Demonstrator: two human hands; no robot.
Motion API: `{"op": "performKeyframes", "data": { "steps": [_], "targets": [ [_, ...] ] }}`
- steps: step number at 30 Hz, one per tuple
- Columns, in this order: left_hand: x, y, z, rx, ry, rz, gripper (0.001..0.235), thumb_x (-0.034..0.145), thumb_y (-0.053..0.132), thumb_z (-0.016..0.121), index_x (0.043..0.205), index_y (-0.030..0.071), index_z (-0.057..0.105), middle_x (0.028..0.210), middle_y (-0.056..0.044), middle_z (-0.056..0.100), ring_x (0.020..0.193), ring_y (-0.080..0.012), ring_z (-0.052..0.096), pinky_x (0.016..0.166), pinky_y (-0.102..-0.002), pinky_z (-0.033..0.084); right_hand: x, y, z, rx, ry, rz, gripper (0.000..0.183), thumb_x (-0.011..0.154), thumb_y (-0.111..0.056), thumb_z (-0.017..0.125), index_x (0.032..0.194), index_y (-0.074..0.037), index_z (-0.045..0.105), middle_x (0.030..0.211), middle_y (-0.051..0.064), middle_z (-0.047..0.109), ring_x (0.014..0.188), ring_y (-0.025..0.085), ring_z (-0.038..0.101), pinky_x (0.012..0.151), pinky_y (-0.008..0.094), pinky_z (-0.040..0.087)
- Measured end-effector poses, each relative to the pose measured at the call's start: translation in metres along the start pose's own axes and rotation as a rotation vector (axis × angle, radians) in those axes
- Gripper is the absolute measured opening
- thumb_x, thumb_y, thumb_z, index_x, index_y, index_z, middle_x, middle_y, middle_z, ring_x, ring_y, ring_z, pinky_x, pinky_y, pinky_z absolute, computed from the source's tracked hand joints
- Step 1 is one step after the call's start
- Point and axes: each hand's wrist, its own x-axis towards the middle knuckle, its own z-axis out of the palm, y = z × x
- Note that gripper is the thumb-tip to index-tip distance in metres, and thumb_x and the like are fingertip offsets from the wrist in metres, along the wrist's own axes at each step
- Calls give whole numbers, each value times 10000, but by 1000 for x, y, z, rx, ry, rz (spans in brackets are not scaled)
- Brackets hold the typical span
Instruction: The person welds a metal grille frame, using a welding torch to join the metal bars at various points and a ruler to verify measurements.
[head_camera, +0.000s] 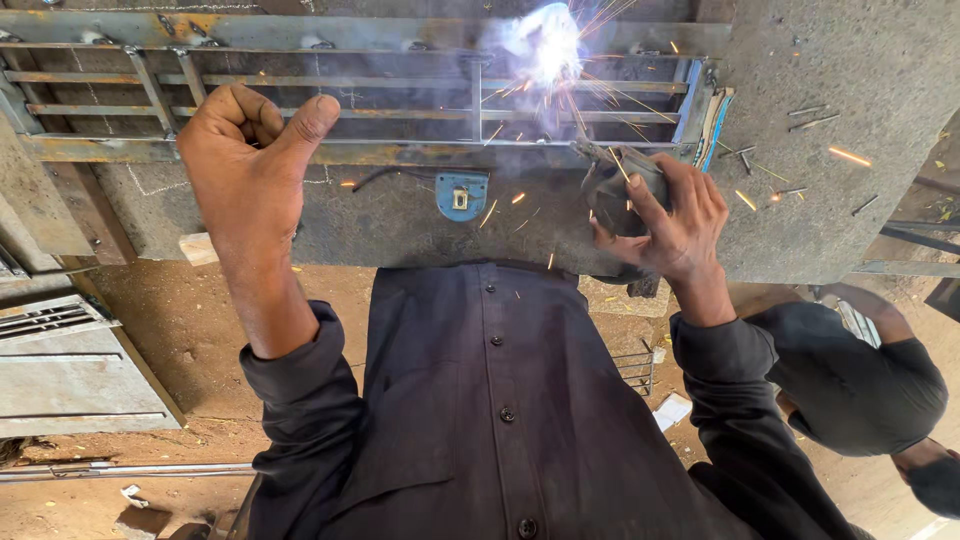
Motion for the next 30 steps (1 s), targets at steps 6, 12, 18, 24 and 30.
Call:
{"op": "performKeyframes", "data": {
  "steps": [6,12,18,24,30],
  "targets": [
    [3,-4,-1,55,1,-8,451,948,189,966,813,106,544,726,92,492,657,-15,397,596,-205,315,3,-4,-4,-24,4,1,797,839,-442,934,1453,-172,502,1281,196,573,1005,340,642,810,467,526],
    [2,2,-1,19,18,-26,465,917,202,948,782,112,512,707,90,465,651,-17,369,587,-209,300,12,-9,-7,-46,-56,57,538,801,-425,936,1160,-121,675,1201,149,621,936,311,642,752,438,506],
    [-4,11,-1,46,7,-1,498,931,272,922,773,108,480,682,81,420,614,-15,342,540,-219,277,3,-14,-6,-104,14,92,671,737,-416,961,1208,-177,548,1207,184,628,940,338,649,796,443,523],
    [-10,16,5,-139,-105,33,333,926,297,852,856,114,583,674,56,552,567,-8,479,510,-190,387,-37,24,8,-409,345,641,1022,815,-302,1053,1459,-95,288,1361,260,514,1201,411,577,975,475,459],
    [-16,-11,34,-211,-238,4,266,937,304,818,940,82,671,741,48,622,628,-16,550,548,-194,444,-78,79,33,-430,187,1153,598,980,72,639,1486,41,322,1341,260,524,1284,451,579,1067,551,452]
  ]
}}
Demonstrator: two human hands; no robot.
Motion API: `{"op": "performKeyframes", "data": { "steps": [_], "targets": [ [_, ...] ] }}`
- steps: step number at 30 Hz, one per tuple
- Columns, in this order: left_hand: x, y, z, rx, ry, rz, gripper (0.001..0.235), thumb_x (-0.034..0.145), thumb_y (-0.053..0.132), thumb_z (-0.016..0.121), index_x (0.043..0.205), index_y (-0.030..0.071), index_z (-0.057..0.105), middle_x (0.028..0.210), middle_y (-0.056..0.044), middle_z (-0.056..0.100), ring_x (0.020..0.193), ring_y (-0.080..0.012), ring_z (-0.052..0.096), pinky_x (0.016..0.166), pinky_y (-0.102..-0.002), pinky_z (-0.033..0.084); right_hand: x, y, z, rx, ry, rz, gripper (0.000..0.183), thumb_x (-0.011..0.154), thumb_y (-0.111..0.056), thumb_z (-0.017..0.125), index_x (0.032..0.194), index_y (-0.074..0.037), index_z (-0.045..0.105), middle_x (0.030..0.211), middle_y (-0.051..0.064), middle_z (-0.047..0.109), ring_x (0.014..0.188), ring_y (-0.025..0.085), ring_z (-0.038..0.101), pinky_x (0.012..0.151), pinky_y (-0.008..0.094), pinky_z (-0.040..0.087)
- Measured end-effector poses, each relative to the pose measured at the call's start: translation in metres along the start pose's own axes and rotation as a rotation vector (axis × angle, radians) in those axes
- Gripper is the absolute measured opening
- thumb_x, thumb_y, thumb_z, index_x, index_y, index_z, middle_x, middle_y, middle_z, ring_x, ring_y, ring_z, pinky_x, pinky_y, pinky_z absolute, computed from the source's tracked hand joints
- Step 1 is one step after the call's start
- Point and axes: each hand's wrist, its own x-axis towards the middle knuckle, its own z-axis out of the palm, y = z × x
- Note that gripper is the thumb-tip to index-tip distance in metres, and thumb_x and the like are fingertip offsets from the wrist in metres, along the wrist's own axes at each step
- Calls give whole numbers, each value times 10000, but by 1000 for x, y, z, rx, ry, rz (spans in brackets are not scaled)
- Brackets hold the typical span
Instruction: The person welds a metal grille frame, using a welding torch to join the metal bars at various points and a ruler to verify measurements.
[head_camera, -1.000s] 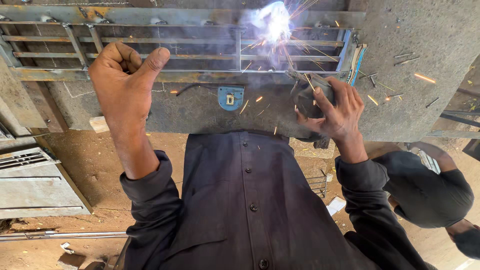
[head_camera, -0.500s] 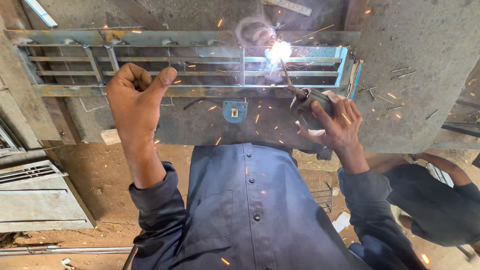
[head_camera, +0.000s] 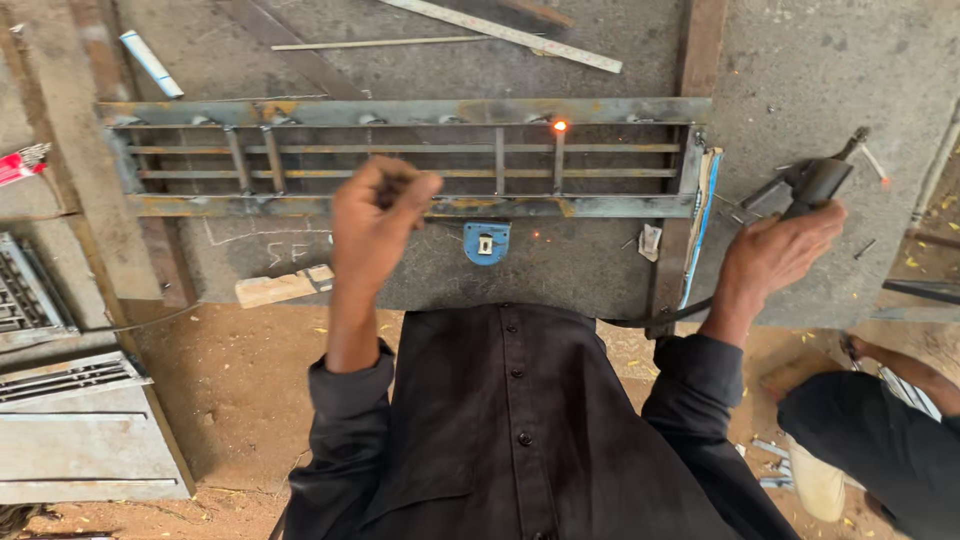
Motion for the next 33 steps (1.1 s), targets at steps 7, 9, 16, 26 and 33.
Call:
{"op": "performKeyframes", "data": {
  "steps": [7,9,16,26,33],
  "targets": [
    [22,-63,57,361,-18,168,287,872,255,813,1022,35,709,892,-34,745,781,-143,700,710,-284,555,-20,-18,-36,169,-112,-26,676,966,-20,725,1529,-18,352,1454,289,503,1321,517,518,1036,558,437],
    [32,-72,72,619,-26,224,303,868,254,835,1004,9,719,956,-128,728,787,-228,693,723,-371,538,-28,-17,-41,204,-127,-40,712,987,-58,763,1567,-45,352,1471,294,498,1351,518,499,1067,552,431],
    [40,-90,74,485,-16,53,295,871,235,786,1065,23,719,970,-98,761,813,-187,737,757,-353,589,-47,-18,-41,359,-124,-11,782,964,-41,780,1570,-15,287,1567,311,448,1449,489,460,1206,522,365],
    [33,-90,45,359,44,12,317,910,260,765,1119,29,710,973,-74,780,844,-152,744,751,-309,605,-48,-28,-58,143,45,-165,659,971,2,752,1512,22,377,1469,255,474,1462,424,448,1221,612,329],
    [29,-79,31,237,56,-54,326,916,259,781,1125,20,708,987,-95,779,898,-182,754,784,-337,624,7,-167,-57,618,-119,-612,194,1075,66,674,1262,12,673,1308,185,673,1198,328,656,985,385,549]
  ]
}}
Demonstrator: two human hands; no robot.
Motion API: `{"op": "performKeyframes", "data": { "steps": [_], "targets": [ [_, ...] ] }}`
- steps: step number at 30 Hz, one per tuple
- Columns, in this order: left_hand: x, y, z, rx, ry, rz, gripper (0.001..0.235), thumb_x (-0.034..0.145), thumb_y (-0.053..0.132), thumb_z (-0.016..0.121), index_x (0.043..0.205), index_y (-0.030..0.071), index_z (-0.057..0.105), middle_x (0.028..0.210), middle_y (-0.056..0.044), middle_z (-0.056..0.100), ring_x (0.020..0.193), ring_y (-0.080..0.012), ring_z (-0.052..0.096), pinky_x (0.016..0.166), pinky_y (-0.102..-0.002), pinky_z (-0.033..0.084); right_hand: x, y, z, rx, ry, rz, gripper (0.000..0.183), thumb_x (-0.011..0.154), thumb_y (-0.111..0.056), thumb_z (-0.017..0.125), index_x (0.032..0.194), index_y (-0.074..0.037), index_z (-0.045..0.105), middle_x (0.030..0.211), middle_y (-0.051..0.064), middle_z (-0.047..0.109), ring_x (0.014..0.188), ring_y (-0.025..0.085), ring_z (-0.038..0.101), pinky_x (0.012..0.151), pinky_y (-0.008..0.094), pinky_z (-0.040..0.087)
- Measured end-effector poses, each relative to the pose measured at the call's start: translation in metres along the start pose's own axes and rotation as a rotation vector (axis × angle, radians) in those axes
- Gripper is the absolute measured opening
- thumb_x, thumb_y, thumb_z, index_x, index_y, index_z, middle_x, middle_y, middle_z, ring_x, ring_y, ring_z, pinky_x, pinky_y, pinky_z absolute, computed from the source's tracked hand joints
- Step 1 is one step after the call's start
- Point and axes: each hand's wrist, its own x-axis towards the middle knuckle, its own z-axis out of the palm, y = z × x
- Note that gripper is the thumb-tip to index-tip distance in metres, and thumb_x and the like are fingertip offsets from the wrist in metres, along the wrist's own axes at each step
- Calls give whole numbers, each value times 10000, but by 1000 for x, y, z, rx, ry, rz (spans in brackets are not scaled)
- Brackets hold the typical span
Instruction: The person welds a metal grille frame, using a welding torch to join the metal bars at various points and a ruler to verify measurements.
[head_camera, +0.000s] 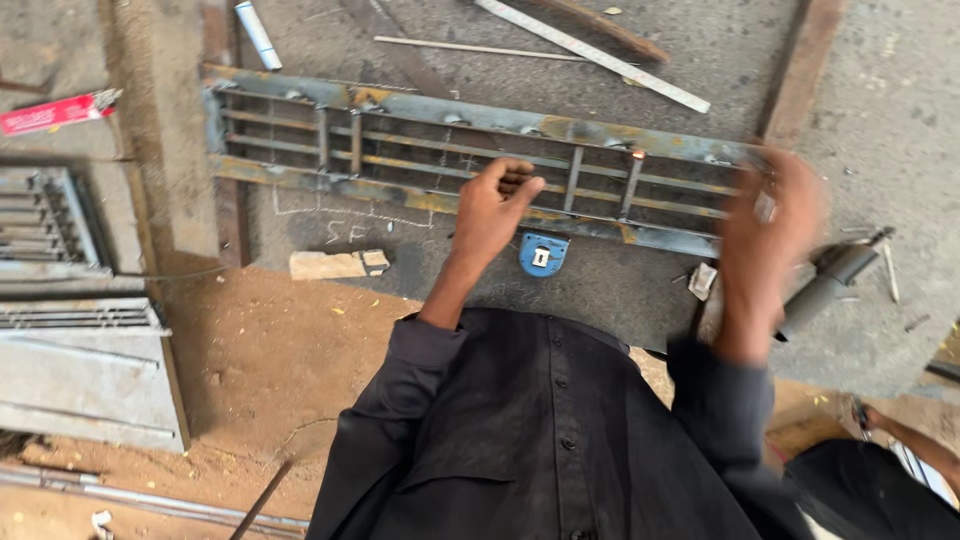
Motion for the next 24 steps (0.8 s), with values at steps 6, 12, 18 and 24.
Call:
{"op": "performKeyframes", "data": {
  "steps": [6,12,18,24],
  "targets": [
    [4,0,3,13,-60,5,322,905,223,769,1159,30,721,1120,-119,780,1055,-227,770,905,-352,622,106,3,83,-162,-332,-358,46,1072,-29,671,1107,-9,694,1145,153,685,1107,372,634,958,468,517],
    [7,9,12,21,-96,-43,331,902,185,773,1178,8,719,1149,-141,767,1076,-245,754,888,-362,617,111,34,105,-285,-456,-394,183,855,-118,742,1011,-28,705,1063,144,689,1025,360,640,826,459,540],
    [21,11,18,-222,-136,-165,358,908,183,760,1203,-5,687,1125,-135,754,983,-203,763,770,-325,664,100,49,84,-417,-369,-449,136,1023,-59,738,900,-54,682,1007,72,680,1021,257,653,846,375,558],
    [34,22,19,-820,-152,-182,394,928,162,765,1261,-14,651,1058,-141,756,962,-209,749,827,-333,655,54,44,9,-429,-155,-505,77,1068,-31,726,1003,-66,704,1179,17,696,1039,156,637,896,311,550]
  ]
}}
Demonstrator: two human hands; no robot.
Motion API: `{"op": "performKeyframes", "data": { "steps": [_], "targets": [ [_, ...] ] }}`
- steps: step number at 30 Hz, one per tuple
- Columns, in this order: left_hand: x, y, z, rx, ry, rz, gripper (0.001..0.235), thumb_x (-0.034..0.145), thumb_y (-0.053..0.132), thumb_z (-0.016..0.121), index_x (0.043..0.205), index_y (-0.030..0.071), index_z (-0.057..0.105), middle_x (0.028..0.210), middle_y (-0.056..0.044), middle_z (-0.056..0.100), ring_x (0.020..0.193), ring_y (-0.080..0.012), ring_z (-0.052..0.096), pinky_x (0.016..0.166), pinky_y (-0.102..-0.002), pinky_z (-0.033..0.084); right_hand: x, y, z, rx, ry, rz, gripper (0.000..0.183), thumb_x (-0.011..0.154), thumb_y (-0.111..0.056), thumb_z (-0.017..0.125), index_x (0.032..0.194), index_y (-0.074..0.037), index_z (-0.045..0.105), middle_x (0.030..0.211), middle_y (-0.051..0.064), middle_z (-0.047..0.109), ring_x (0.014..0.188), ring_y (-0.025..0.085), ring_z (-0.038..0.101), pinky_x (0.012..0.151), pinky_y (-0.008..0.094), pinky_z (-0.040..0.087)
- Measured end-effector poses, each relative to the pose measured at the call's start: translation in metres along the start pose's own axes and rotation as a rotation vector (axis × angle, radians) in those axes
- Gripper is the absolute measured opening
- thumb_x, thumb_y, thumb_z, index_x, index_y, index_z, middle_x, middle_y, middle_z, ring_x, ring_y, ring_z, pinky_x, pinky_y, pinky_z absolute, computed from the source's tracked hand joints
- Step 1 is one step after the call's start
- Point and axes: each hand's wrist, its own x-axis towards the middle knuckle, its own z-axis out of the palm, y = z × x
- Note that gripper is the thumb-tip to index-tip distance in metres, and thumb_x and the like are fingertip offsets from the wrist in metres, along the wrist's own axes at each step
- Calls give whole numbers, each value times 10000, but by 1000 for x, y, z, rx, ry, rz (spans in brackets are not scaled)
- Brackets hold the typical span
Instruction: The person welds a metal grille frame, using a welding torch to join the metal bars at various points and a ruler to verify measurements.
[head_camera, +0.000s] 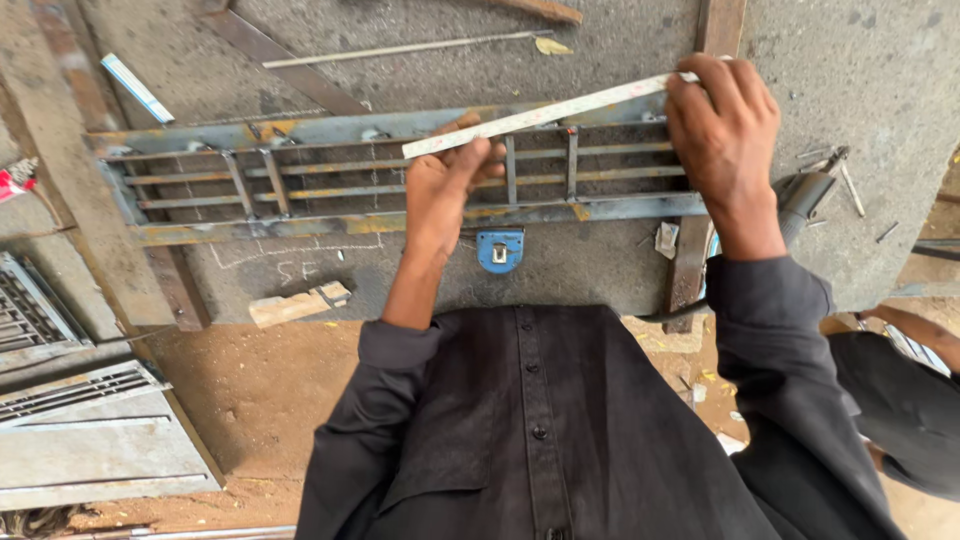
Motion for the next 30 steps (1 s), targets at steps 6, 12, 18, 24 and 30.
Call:
{"op": "performKeyframes", "data": {
  "steps": [6,12,18,24,30],
  "targets": [
    [-1,0,14,2,2,2,303,949,114,764,1185,-57,683,1039,-172,756,956,-230,772,819,-345,665,-22,-12,-25,-5,87,146,82,997,9,742,1043,-51,711,1208,19,694,1080,191,644,861,306,550],
    [-7,0,22,-5,-7,28,274,948,114,751,1163,-46,693,1029,-166,756,946,-239,776,780,-353,668,-14,-38,-50,-1,78,298,108,982,5,751,1055,-52,696,1230,81,676,1057,215,611,876,313,550],
    [-21,-21,43,62,-66,237,208,981,118,757,1153,2,733,1102,-173,767,949,-237,771,740,-347,656,-14,-87,-56,1294,-109,1001,309,1080,-176,620,1338,-6,622,1153,149,732,832,137,657,652,268,522],
    [-48,-41,65,844,-273,942,274,972,81,772,1232,150,725,1309,-3,714,1107,-213,748,927,-304,575,-11,-119,-37,1970,296,1282,471,1052,-155,551,1463,59,468,1103,130,759,783,117,677,612,258,533],
    [-47,-37,50,1149,-294,730,382,935,81,762,1305,89,669,1363,-96,644,1243,-305,658,1085,-424,522,-29,-60,-50,1002,218,824,335,1128,-134,571,1450,-47,589,1054,52,741,853,104,666,720,283,556]
  ]
}}
